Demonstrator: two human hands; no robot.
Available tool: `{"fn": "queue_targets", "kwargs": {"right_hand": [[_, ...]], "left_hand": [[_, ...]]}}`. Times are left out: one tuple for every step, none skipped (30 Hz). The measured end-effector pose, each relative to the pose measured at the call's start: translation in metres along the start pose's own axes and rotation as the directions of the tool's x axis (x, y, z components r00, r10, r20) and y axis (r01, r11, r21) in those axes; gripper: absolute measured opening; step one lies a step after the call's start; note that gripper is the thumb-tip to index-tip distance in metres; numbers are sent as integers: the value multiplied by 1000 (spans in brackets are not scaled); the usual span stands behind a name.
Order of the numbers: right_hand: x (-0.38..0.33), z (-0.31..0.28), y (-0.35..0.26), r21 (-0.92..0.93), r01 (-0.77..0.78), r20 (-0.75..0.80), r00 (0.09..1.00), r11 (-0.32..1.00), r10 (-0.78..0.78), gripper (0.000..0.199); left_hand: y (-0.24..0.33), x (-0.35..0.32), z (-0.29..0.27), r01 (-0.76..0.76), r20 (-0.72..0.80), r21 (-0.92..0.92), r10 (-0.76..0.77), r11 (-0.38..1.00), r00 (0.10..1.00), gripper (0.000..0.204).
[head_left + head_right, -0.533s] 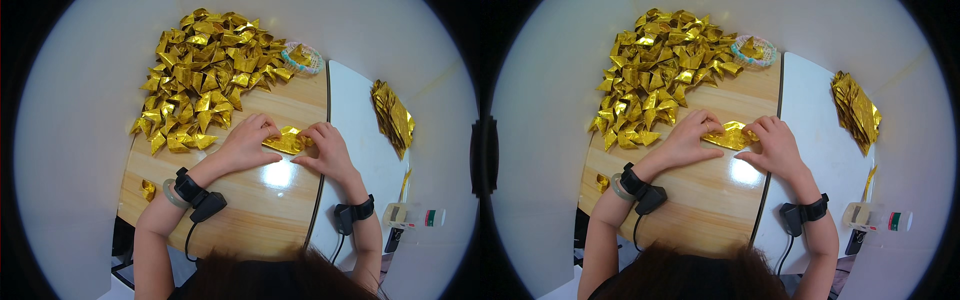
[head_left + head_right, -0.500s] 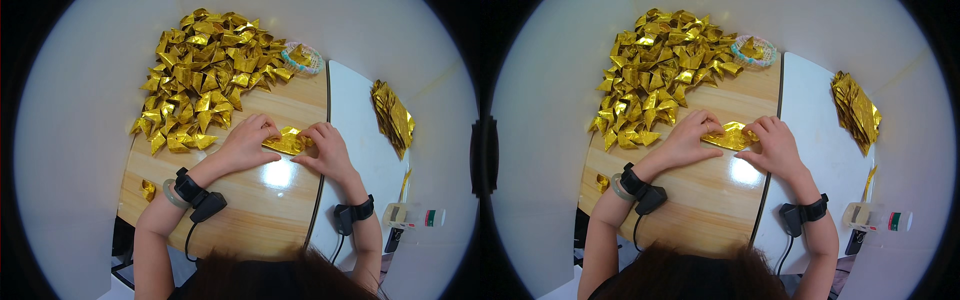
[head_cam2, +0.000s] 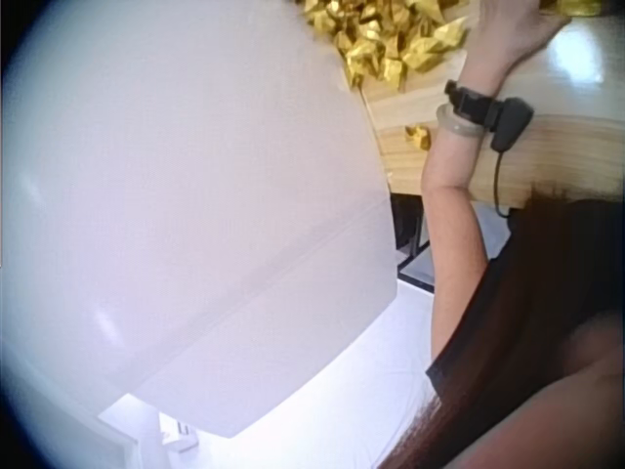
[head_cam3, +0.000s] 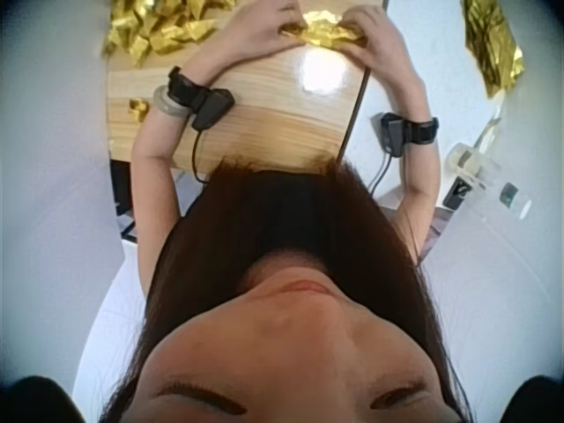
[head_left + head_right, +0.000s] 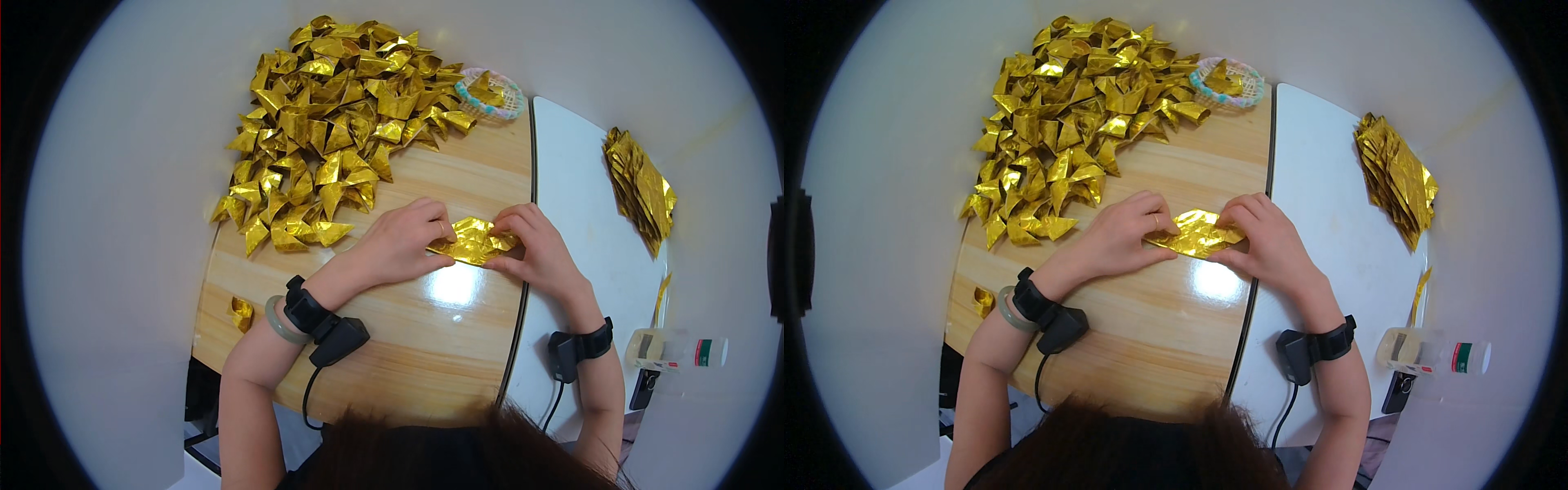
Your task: Folding pieces of gold foil paper into decorative ingots or shapes.
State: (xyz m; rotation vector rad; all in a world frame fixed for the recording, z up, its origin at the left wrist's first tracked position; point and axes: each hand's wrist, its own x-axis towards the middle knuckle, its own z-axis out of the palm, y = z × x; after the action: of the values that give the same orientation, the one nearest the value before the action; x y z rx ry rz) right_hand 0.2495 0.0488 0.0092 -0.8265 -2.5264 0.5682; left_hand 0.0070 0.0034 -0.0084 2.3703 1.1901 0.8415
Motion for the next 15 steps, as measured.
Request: {"fn": "queue_targets", "kwargs": {"right_hand": [[-1, -1, 2, -1, -2, -2, 1000, 1000, 2, 41], [-2, -1, 5, 67, -17, -1, 1000, 998, 17, 40], [-2, -1, 7, 136, -30, 0, 1000, 990, 30, 40], [-2, -2, 6, 135, -29, -1, 1000, 990, 29, 40], [-1, -2, 5, 127, -36, 1, 999, 991, 36, 40], [-2, -3, 4, 117, -46, 3, 999, 992, 46, 39], [-3, -2, 5, 112, -47, -1, 999, 993, 47, 39], [-4, 0, 6, 118, -56, -11, 998, 991, 58, 38], [-4, 1, 6, 119, -71, -23, 997, 990, 75, 38], [-3, 0, 3, 151, -97, 6, 995, 984, 97, 37], [1, 0, -1, 182, -123, 34, 992, 975, 119, 37], [2, 2, 2, 176, -67, 10, 998, 982, 66, 37], [0, 3, 6, 163, -68, -5, 998, 984, 70, 37], [-3, 3, 9, 142, -52, 4, 999, 988, 52, 37], [-4, 5, 9, 129, -35, 11, 999, 991, 34, 38]], "left_hand": [[-1, 0, 0, -3, 1, -1, 3, 1000, 1000, 25], [-1, 1, -1, 11, 26, -40, -10, 999, 1000, 24], [-1, 1, -2, 28, 50, -77, -24, 997, 998, 24], [-3, 0, -2, 26, 49, -75, -23, 997, 999, 24], [-6, 0, -1, 40, 59, -88, -35, 995, 998, 25], [-7, 1, -1, 51, 69, -103, -44, 993, 997, 25], [-7, 1, -1, 45, 68, -103, -38, 994, 997, 25], [-4, 2, -2, 65, 83, -83, -58, 994, 995, 27], [-3, 4, 0, 77, 98, -66, -70, 995, 993, 28], [-3, 4, 0, 61, 99, -70, -53, 996, 994, 28], [-4, 0, -1, 50, 97, -67, -44, 996, 994, 31], [-4, -1, -3, 37, 92, -60, -31, 998, 995, 33], [-2, 0, -4, 16, 92, -57, -11, 998, 996, 33], [0, 2, -4, 10, 118, -74, -1, 997, 993, 36], [1, 2, -6, 9, 149, -88, 4, 996, 989, 38]]}}
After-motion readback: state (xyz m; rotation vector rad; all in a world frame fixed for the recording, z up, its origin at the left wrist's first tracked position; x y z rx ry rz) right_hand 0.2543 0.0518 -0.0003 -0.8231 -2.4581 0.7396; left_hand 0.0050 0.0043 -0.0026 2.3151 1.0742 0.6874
